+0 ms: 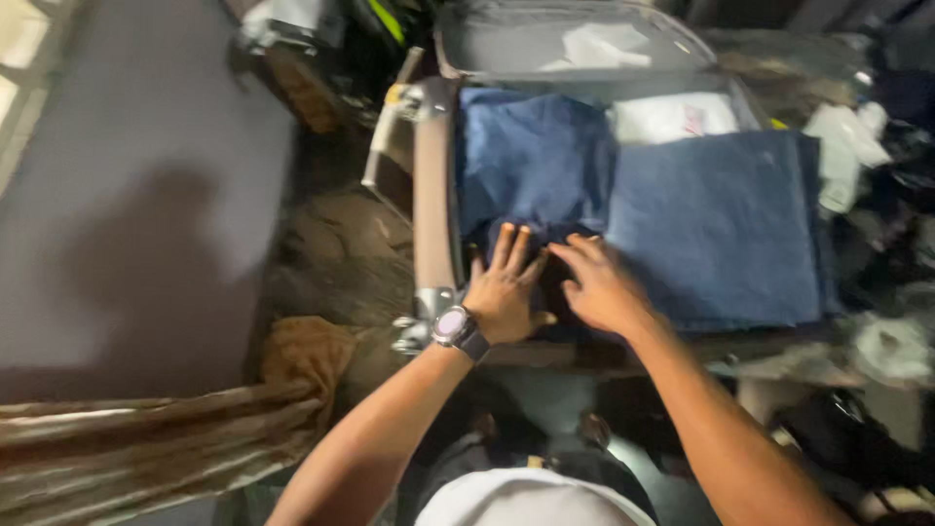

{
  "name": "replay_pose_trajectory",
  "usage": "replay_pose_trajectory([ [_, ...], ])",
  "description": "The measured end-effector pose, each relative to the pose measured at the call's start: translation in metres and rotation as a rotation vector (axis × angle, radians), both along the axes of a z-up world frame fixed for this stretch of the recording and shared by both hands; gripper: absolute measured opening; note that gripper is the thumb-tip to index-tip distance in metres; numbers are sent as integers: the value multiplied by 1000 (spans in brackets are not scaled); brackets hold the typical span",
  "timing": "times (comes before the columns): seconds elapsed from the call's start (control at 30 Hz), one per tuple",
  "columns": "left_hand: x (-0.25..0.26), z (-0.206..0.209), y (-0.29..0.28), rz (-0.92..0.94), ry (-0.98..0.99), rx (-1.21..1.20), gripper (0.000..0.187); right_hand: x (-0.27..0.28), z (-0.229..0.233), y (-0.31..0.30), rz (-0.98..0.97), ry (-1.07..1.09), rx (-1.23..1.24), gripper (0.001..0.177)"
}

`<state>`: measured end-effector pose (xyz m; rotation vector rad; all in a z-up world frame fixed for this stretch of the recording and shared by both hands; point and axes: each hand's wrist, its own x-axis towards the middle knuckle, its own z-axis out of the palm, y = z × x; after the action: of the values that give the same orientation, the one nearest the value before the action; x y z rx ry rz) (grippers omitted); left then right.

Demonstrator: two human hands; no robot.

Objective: The person takes several folded pairs of jeans and various other pieces of clothing from a large pile and packs them into a suitcase.

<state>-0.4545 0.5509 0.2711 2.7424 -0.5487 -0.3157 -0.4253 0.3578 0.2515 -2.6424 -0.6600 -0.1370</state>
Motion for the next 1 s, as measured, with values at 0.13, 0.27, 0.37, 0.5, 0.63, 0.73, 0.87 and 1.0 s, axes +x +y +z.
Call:
replay_pose_trajectory([
  [0.13, 44, -9, 54, -208, -187, -452, 47, 3, 59, 35, 116, 239, 237, 45],
  [0.27, 69, -2, 91, -207, -242, -319, 11, -2, 79, 82, 52, 511, 287, 60],
  [0.37, 62, 5, 105, -207, -298, -456, 8, -7, 65, 92, 136, 333, 178, 62],
  [0.5, 69, 4, 112, -301, -269, -642, 9, -10, 24, 93, 184, 109, 23, 66],
  [0.63, 69, -4, 108, -184, -153, -696, 10, -8, -25, 105, 151, -57, -14, 69],
  [0.73, 68, -6, 104, -175, -167, -764, 9, 11, -56, 136, 6, 142, -180, 19],
  [0.87, 63, 3, 104, -144, -110, -774, 10, 18, -21, 108, 167, 254, -70, 29],
  [1.0, 60, 15, 88, 56, 15, -668, 19, 14, 33, 59, 152, 733, 573, 41],
])
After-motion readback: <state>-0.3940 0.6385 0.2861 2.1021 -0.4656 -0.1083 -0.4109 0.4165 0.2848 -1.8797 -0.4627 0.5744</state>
